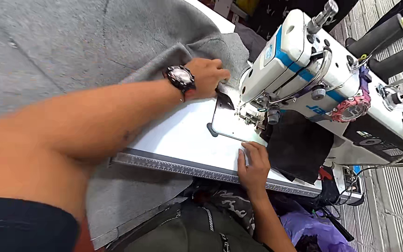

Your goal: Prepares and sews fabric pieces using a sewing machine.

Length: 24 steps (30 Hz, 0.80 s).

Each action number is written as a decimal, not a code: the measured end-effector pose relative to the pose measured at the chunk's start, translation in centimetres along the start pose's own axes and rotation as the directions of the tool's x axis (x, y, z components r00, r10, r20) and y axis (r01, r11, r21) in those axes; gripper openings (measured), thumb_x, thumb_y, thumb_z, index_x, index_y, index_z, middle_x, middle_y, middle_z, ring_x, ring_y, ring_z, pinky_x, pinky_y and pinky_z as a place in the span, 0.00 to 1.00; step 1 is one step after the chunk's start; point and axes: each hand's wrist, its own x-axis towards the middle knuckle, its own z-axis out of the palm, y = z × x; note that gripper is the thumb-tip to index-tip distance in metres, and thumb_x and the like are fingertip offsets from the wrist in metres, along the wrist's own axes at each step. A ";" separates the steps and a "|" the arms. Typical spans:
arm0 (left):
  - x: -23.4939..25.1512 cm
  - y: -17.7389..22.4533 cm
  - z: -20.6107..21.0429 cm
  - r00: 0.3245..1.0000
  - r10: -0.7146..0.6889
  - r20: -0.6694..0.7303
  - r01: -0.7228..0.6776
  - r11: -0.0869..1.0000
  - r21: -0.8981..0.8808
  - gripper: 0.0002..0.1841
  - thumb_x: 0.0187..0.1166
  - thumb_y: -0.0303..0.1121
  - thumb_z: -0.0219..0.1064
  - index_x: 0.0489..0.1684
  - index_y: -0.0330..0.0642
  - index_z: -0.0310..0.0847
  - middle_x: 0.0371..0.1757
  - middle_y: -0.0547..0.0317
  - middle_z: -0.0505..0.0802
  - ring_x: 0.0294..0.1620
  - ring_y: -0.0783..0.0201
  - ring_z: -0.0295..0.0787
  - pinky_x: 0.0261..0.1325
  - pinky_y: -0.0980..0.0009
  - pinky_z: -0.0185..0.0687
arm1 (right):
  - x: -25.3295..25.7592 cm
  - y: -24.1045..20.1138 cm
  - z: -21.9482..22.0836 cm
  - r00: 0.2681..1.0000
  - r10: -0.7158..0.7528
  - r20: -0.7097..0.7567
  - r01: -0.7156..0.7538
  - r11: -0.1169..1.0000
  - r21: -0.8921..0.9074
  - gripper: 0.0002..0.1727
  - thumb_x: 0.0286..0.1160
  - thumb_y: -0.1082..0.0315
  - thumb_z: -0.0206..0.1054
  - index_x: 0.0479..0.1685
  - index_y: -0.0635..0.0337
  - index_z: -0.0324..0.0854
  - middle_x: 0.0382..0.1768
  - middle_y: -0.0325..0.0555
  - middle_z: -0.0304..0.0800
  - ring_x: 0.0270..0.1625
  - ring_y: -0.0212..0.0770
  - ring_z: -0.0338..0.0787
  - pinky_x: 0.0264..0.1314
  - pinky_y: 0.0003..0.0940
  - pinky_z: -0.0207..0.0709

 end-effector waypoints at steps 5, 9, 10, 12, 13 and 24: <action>-5.4 5.7 0.4 0.913 -0.408 -0.016 0.404 0.908 -0.110 0.22 0.82 0.27 0.55 0.75 0.39 0.75 0.66 0.26 0.83 0.54 0.26 0.88 0.49 0.31 0.83 | 1.2 0.7 -1.5 0.961 0.250 0.115 -0.275 0.840 0.468 0.14 0.76 0.71 0.69 0.56 0.67 0.87 0.55 0.51 0.90 0.51 0.37 0.92 0.56 0.32 0.88; -14.8 10.9 1.2 0.775 -0.602 -0.192 0.532 0.786 -0.317 0.25 0.76 0.24 0.63 0.76 0.35 0.75 0.66 0.31 0.86 0.49 0.29 0.90 0.44 0.32 0.84 | 2.4 -1.0 -3.7 0.700 0.145 0.699 -0.713 0.074 0.698 0.23 0.95 0.54 0.43 0.77 0.52 0.72 0.68 0.46 0.88 0.64 0.45 0.92 0.67 0.44 0.86; -17.7 12.7 1.2 0.758 -0.608 -0.237 0.495 0.773 -0.396 0.29 0.71 0.23 0.69 0.77 0.39 0.76 0.64 0.34 0.87 0.49 0.32 0.91 0.44 0.33 0.85 | 2.5 -2.0 -3.3 0.636 0.036 0.771 -0.771 -0.016 0.636 0.29 0.94 0.45 0.39 0.80 0.49 0.70 0.70 0.45 0.87 0.67 0.45 0.90 0.68 0.46 0.85; -23.3 16.4 0.8 0.841 -0.490 -0.228 0.300 0.774 -0.557 0.35 0.64 0.26 0.75 0.79 0.43 0.74 0.57 0.40 0.88 0.48 0.41 0.91 0.44 0.40 0.89 | 2.4 -5.2 -2.5 0.581 -0.049 0.812 -0.812 -0.103 0.575 0.35 0.87 0.30 0.37 0.76 0.38 0.75 0.63 0.33 0.91 0.60 0.32 0.91 0.60 0.37 0.88; -25.7 17.7 0.2 0.919 -0.356 -0.171 0.174 0.754 -0.633 0.39 0.67 0.38 0.77 0.84 0.45 0.69 0.59 0.46 0.88 0.53 0.48 0.90 0.52 0.46 0.90 | 2.1 -6.7 -2.1 0.600 -0.065 0.798 -0.795 -0.163 0.584 0.35 0.81 0.25 0.42 0.70 0.33 0.79 0.58 0.28 0.94 0.57 0.26 0.92 0.56 0.32 0.90; -36.4 5.9 -2.5 0.944 -0.104 0.313 0.311 0.599 -0.738 0.26 0.55 0.39 0.88 0.52 0.38 0.89 0.43 0.58 0.96 0.46 0.66 0.93 0.55 0.57 0.90 | 2.7 -10.0 -8.6 0.879 -0.395 0.268 -0.139 0.325 0.935 0.24 0.64 0.56 0.81 0.63 0.34 0.85 0.53 0.18 0.94 0.55 0.17 0.90 0.60 0.20 0.87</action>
